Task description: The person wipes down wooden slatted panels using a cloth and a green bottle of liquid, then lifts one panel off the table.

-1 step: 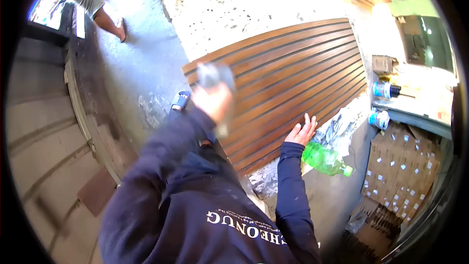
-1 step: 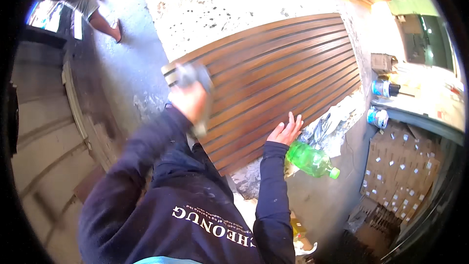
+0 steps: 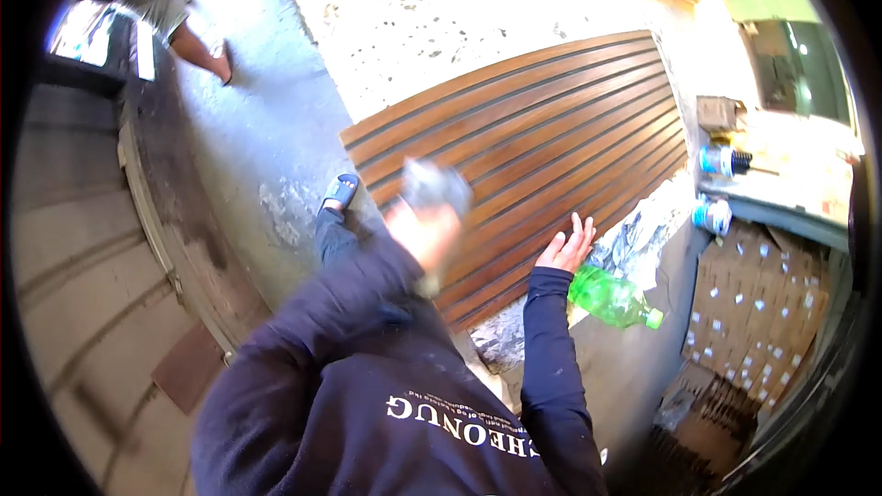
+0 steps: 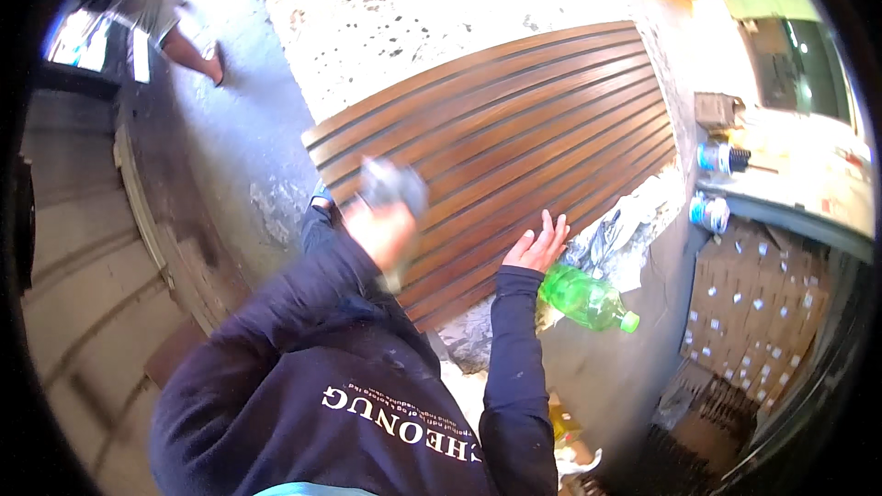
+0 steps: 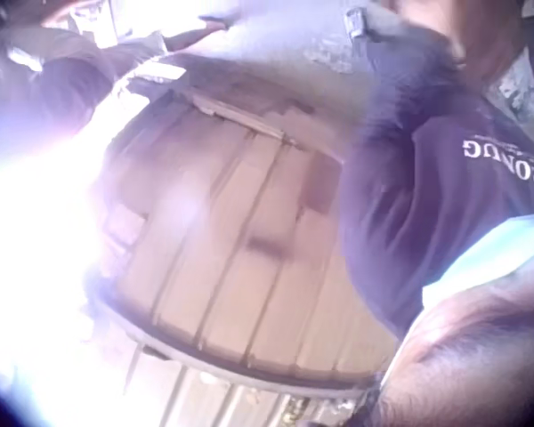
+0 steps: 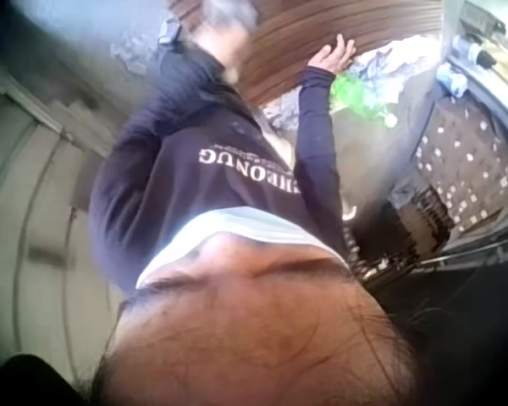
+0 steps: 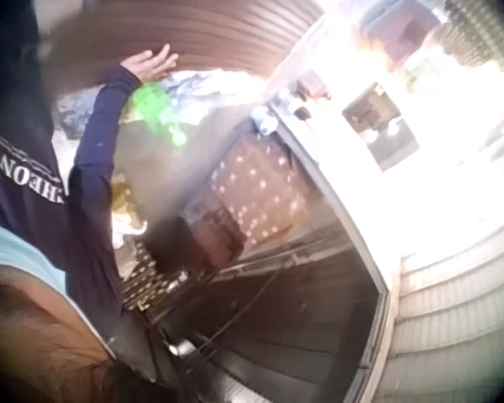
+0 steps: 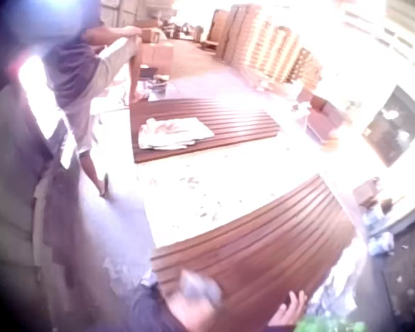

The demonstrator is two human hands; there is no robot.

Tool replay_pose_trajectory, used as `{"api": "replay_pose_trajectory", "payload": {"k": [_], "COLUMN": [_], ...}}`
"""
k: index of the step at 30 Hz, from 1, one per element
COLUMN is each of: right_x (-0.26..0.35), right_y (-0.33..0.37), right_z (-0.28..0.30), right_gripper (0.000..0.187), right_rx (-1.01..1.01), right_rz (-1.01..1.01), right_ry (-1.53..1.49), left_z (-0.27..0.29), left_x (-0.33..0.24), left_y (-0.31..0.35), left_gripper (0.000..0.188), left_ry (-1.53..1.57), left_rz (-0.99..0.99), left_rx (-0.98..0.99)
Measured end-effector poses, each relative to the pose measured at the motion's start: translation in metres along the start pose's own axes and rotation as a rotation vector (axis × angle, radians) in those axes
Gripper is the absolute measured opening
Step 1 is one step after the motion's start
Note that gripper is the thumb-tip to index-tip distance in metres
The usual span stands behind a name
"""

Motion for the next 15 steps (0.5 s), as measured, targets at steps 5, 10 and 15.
{"api": "replay_pose_trajectory", "payload": {"k": [5, 10, 15], "right_x": [-0.007, -0.008, -0.011], "right_y": [0.005, -0.009, -0.006], "right_z": [0.000, -0.002, 0.000], "right_gripper": [0.042, 0.046, 0.046], "right_rx": [0.014, -0.012, -0.144], "right_rz": [-0.021, -0.044, -0.211], "right_ry": [0.042, 0.014, 0.021], "left_z": [0.015, -0.028, -0.021], "left_x": [0.008, 0.113, 0.060], "left_y": [-0.021, -0.085, -0.086], "left_gripper": [0.012, 0.029, 0.021], "left_ry": [1.426, 0.856, 0.602], "left_rz": [0.020, 0.173, 0.009], "left_rx": [0.357, 0.136, 0.116]}}
Point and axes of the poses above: each hand's wrist, its own y-axis away from the middle knuckle, its own z-axis out of the back of the hand, x = y × z, the point moved 7 cm from there along -y, towards the middle knuckle, and after that the axes turned 9 degrees about x, right-handed, at the moved point
